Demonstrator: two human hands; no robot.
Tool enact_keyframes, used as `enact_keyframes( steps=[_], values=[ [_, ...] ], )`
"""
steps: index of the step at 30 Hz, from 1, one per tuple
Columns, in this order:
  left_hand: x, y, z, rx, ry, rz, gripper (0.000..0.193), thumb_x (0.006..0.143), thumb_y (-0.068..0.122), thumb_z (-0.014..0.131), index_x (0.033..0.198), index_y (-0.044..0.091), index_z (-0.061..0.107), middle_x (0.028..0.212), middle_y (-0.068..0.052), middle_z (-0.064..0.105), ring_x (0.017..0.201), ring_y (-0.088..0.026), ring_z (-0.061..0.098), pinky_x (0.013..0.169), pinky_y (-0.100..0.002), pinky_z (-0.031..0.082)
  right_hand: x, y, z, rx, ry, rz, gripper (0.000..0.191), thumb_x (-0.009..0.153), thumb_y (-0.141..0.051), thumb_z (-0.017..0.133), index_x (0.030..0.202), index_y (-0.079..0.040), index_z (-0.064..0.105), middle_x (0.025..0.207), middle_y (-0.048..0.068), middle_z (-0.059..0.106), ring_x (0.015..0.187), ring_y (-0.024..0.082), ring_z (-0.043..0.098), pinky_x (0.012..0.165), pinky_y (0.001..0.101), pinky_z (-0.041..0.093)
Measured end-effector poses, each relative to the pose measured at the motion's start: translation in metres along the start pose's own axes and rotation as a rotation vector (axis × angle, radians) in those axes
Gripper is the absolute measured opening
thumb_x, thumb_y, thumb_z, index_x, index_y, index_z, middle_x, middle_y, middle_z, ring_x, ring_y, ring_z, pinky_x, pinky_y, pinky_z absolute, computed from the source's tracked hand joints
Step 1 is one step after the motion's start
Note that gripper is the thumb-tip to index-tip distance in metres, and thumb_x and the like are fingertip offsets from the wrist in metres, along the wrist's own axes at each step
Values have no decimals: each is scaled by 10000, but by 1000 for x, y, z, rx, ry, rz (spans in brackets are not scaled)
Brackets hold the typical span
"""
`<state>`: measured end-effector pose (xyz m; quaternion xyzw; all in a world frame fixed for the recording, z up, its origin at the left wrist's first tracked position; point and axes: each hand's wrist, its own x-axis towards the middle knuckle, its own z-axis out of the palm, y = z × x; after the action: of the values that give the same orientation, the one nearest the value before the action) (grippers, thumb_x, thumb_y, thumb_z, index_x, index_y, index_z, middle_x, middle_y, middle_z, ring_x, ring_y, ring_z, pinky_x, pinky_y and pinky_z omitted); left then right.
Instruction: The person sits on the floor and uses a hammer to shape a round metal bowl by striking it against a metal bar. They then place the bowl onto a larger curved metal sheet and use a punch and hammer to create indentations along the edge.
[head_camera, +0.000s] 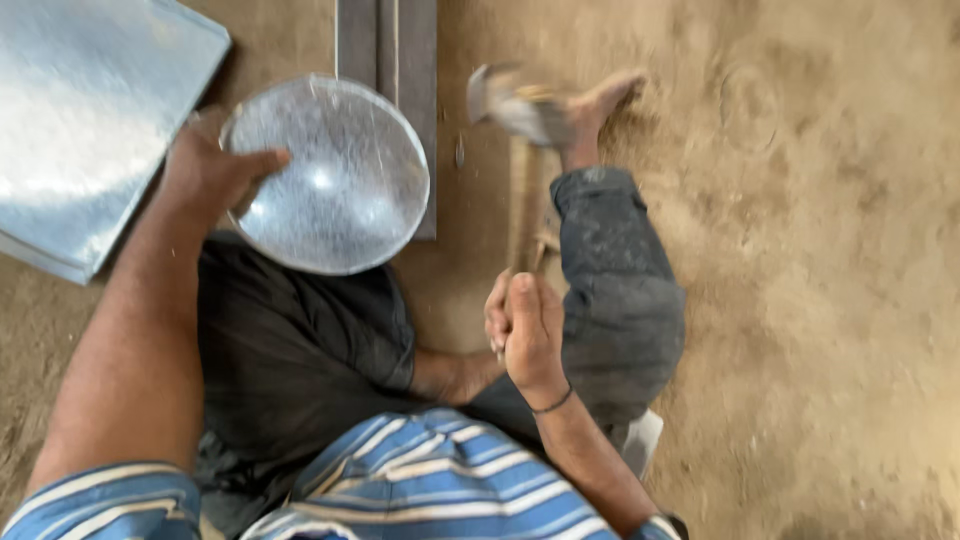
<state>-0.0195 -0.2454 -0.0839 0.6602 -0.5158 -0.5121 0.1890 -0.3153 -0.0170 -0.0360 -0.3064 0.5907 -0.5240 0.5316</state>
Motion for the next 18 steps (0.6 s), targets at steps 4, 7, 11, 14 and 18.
enact_keyframes(
  steps=[4,7,11,14,18],
  values=[
    [7,20,-5,-15,-6,122,740,804,284,889,1404,-15,577,1036,-193,739,793,-230,729,669,-395,603,5,-2,1,-214,-55,-93,513,1126,-525,412,866,-92,499,660,-37,439,531,47,422,445,209,338],
    [9,27,-8,72,-28,121,719,801,287,897,1394,4,607,990,-196,751,770,-254,721,668,-417,579,12,-8,0,-196,18,373,417,1043,-475,464,863,-100,496,613,-29,438,440,65,373,378,235,300],
    [12,24,-8,43,-107,59,654,831,302,846,1374,12,627,972,-188,747,776,-260,738,684,-438,613,14,-6,-4,-40,26,-78,501,1099,-521,407,858,-100,531,628,-23,462,490,60,438,408,231,327],
    [20,26,-7,120,-70,179,684,802,276,899,1376,-1,650,952,-221,757,753,-285,704,679,-461,564,22,-2,-5,-185,-52,-107,524,1120,-539,428,833,-113,530,637,-25,463,504,62,427,433,229,326],
    [26,30,-7,170,-77,233,784,790,333,931,1413,-12,602,1006,-219,746,827,-270,712,728,-457,577,24,-7,2,-241,-30,181,458,1045,-525,501,888,-95,521,648,-30,447,495,53,403,408,234,316]
  ],
)
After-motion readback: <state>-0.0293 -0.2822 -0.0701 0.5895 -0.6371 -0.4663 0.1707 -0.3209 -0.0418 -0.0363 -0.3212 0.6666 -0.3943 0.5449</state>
